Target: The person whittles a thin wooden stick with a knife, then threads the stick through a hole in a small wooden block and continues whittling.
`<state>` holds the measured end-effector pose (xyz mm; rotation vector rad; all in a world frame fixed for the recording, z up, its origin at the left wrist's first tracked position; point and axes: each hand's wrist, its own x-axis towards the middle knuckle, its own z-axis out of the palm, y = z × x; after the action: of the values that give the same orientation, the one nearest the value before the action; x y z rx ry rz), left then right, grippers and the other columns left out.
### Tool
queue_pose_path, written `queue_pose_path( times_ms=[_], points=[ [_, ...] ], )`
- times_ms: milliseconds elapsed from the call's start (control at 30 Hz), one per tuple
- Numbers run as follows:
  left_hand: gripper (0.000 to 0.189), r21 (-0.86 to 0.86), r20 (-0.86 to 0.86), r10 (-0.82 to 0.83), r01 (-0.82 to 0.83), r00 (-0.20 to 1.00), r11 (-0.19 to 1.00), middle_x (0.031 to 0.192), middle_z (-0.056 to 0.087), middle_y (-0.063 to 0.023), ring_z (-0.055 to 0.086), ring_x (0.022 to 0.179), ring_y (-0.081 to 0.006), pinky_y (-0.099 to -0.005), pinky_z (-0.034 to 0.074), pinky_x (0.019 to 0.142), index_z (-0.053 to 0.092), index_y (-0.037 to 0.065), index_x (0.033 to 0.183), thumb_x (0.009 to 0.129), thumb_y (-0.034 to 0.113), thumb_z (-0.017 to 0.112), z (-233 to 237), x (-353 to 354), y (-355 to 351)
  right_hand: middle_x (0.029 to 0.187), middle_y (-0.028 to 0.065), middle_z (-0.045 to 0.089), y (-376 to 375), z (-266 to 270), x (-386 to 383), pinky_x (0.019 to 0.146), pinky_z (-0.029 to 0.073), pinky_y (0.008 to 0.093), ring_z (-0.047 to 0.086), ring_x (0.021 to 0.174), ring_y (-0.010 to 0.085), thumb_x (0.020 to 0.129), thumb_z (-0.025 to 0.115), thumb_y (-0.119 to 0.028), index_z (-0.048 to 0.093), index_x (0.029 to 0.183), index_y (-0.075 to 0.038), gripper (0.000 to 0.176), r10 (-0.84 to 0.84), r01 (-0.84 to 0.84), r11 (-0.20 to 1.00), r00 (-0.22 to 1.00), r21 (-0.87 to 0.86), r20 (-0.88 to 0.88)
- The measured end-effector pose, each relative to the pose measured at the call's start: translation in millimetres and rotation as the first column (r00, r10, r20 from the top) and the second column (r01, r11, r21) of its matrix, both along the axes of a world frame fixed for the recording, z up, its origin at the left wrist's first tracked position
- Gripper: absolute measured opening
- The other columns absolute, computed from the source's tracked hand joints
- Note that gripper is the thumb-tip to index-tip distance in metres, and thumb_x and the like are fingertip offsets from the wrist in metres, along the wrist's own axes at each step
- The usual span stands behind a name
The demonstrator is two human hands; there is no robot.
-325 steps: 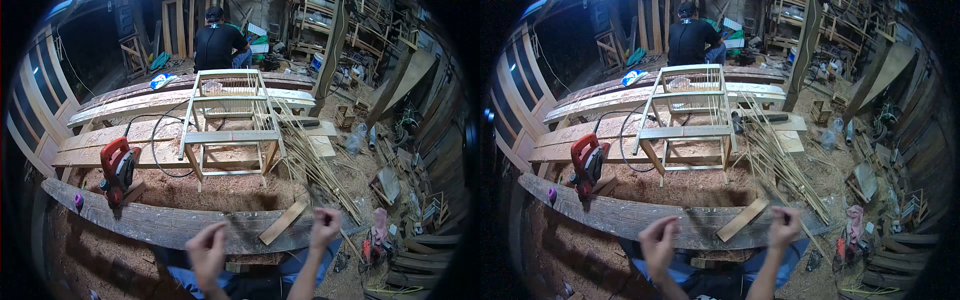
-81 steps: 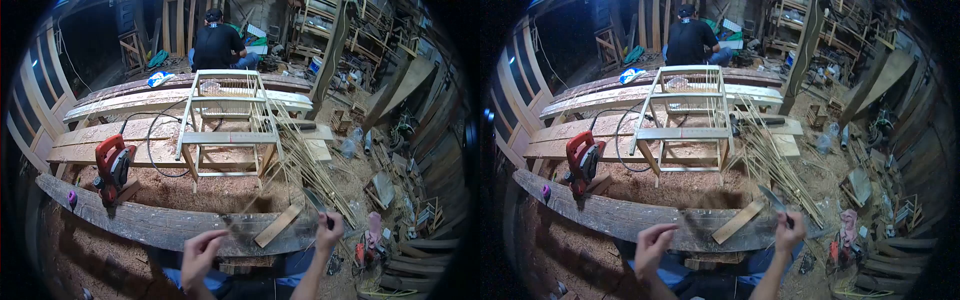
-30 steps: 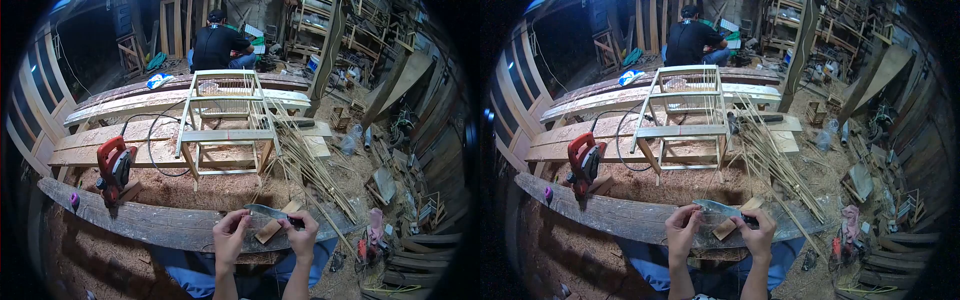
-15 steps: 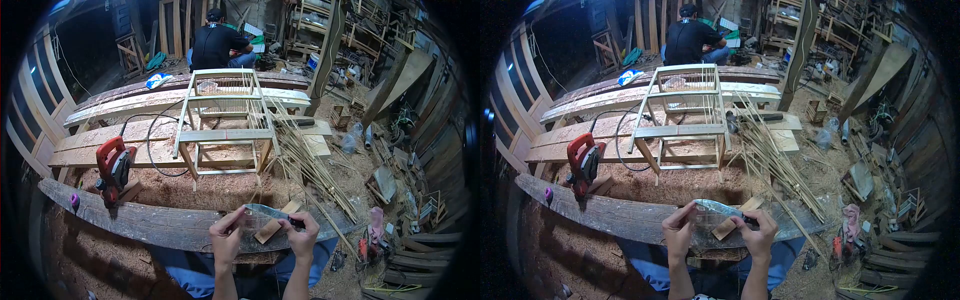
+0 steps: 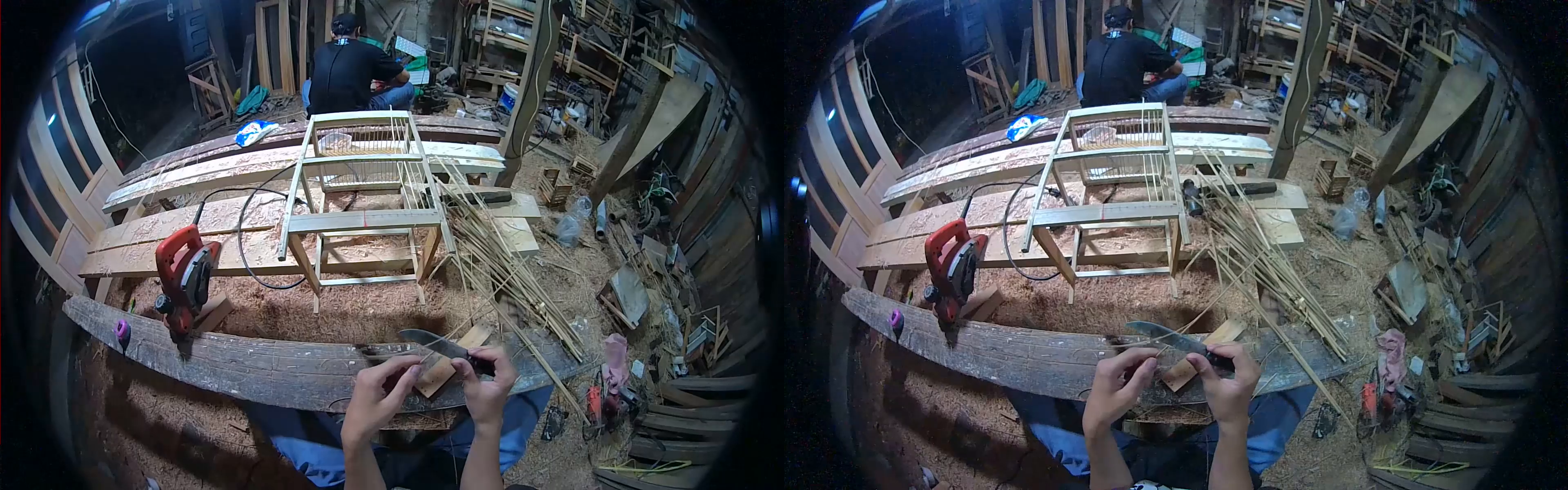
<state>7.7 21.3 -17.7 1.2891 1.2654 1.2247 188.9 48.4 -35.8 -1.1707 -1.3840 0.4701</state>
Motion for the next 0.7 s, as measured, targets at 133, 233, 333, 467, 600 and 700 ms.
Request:
queue_pose_path(
  times_ms=[133, 233, 333, 467, 600, 700],
  points=[
    [0.018, 0.179, -0.124, 0.056, -0.034, 0.991, 0.983, 0.082, 0.069, -0.0079, 0.060, 0.069, -0.0103, -0.0257, 0.048, 0.064, 0.069, -0.004, 0.105, 0.088, 0.003, 0.070, -3.9, -2.4, 2.3, 0.084, 0.0095, 0.070, -3.0, 6.4, -2.2, 0.069, 0.054, 0.0318, 0.069, 0.075, 0.0213, 0.072, 0.091, -0.020, 0.066, 0.089, -0.003, 0.035, 0.051, -0.047, 0.996, 0.997, -0.071, 0.053],
    [0.019, 0.175, -0.139, 0.058, -0.033, 0.989, 0.984, 0.082, 0.070, -0.0101, 0.062, 0.069, -0.0122, -0.0267, 0.049, 0.065, 0.070, -0.003, 0.106, 0.088, 0.002, 0.070, -9.2, -4.6, -0.2, 0.087, 0.0103, 0.071, -3.8, 7.9, -5.7, 0.071, 0.055, 0.0333, 0.070, 0.079, 0.0238, 0.070, 0.090, -0.015, 0.067, 0.090, -0.003, 0.033, 0.134, -0.126, 0.988, 0.988, -0.093, 0.081],
    [0.019, 0.137, -0.168, 0.061, -0.038, 0.984, 0.990, 0.081, 0.070, -0.0092, 0.062, 0.069, -0.0112, -0.0268, 0.049, 0.064, 0.072, -0.002, 0.106, 0.087, 0.000, 0.069, -8.2, -2.4, -2.8, 0.090, 0.0110, 0.072, -5.0, 14.6, -7.5, 0.074, 0.055, 0.0345, 0.071, 0.082, 0.0254, 0.070, 0.090, -0.013, 0.068, 0.090, -0.004, 0.031, 0.221, -0.208, 0.967, 0.972, -0.145, 0.082],
    [0.022, 0.183, -0.109, 0.097, -0.076, 0.989, 0.980, 0.078, 0.069, -0.0073, 0.061, 0.067, -0.0089, -0.0260, 0.048, 0.060, 0.073, 0.000, 0.108, 0.086, -0.001, 0.070, -1.5, -3.2, -2.5, 0.092, 0.0103, 0.071, -0.5, 6.7, 3.6, 0.077, 0.054, 0.0335, 0.069, 0.085, 0.0227, 0.075, 0.087, -0.011, 0.066, 0.092, -0.003, 0.028, 0.179, -0.174, 0.979, 0.983, -0.105, 0.043],
    [0.025, 0.085, -0.143, 0.083, -0.071, 0.986, 0.994, 0.089, 0.073, -0.0063, 0.068, 0.082, -0.0103, -0.0228, 0.051, 0.071, 0.073, -0.002, 0.111, 0.088, -0.008, 0.064, -1.1, -31.0, -12.1, 0.088, 0.0038, 0.061, 11.8, -6.9, 45.5, 0.072, 0.048, 0.0274, 0.057, 0.080, 0.0126, 0.091, 0.078, -0.024, 0.062, 0.098, -0.002, 0.028, -0.212, 0.190, 0.966, 0.970, -0.174, -0.120],
    [0.024, 0.052, -0.066, 0.145, -0.142, 0.987, 0.989, 0.088, 0.073, -0.0057, 0.066, 0.080, -0.0083, -0.0228, 0.051, 0.070, 0.072, -0.002, 0.113, 0.091, -0.005, 0.062, 2.3, -36.5, -13.2, 0.088, -0.0003, 0.056, 8.8, -5.3, 64.2, 0.070, 0.044, 0.0242, 0.051, 0.078, 0.0086, 0.093, 0.076, -0.026, 0.059, 0.100, -0.002, 0.030, -0.252, 0.239, 0.955, 0.966, -0.175, -0.060]
  ],
)
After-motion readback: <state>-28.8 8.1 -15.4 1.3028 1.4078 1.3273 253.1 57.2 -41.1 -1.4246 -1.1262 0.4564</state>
